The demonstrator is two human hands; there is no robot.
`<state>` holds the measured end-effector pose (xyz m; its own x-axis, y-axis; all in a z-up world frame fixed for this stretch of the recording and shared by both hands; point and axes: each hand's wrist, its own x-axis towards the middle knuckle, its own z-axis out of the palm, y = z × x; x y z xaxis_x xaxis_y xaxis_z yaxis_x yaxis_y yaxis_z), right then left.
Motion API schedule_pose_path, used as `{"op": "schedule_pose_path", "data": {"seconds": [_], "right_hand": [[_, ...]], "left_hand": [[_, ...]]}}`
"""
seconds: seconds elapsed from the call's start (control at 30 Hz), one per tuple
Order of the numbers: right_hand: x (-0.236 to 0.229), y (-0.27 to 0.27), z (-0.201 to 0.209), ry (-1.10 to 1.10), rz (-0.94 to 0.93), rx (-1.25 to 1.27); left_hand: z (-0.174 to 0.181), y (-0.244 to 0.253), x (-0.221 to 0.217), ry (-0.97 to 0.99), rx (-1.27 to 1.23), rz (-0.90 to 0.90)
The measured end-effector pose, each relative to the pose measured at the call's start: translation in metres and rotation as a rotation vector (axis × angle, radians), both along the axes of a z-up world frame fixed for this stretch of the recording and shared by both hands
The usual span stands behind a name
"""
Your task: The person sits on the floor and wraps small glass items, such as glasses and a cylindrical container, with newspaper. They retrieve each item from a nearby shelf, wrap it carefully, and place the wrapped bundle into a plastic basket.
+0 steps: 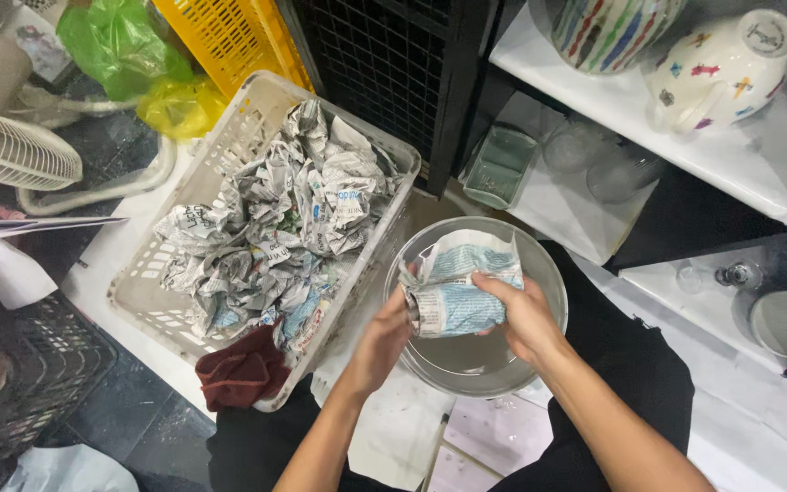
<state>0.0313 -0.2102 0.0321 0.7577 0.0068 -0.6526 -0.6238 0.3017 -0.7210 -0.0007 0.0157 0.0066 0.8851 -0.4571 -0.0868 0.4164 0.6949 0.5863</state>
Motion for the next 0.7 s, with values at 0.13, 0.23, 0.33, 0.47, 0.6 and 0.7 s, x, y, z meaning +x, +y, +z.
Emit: {"op": "schedule_pose_path", "data": {"seconds": [0.13, 0.23, 0.33, 0.47, 0.6, 0.7], "right_hand": [[0.001, -0.001, 0.004, -0.007, 0.014, -0.002], [0.001, -0.004, 0.004, 0.005, 0.036, -0.012], [0.001, -0.006, 0.003, 0.015, 0.072, -0.013], [0.000, -0.004, 0.000, 0.053, 0.132, -0.054], [-0.002, 0.003, -0.001, 0.069, 0.248, -0.050], [-0.004, 0.005, -0.002, 0.057, 0.208, -0.048]], "left_hand": [[-0.017, 0.002, 0.003, 0.046, 0.371, 0.083], [-0.027, 0.002, 0.003, -0.110, 0.505, 0.105], [-0.032, 0.004, 0.004, -0.175, 0.478, 0.102], [-0.035, 0.006, 0.007, -0.089, 0.436, 0.146], [-0.034, 0.002, 0.010, -0.138, 0.424, 0.106], [-0.034, -0.004, 0.007, -0.070, 0.401, 0.037]]}}
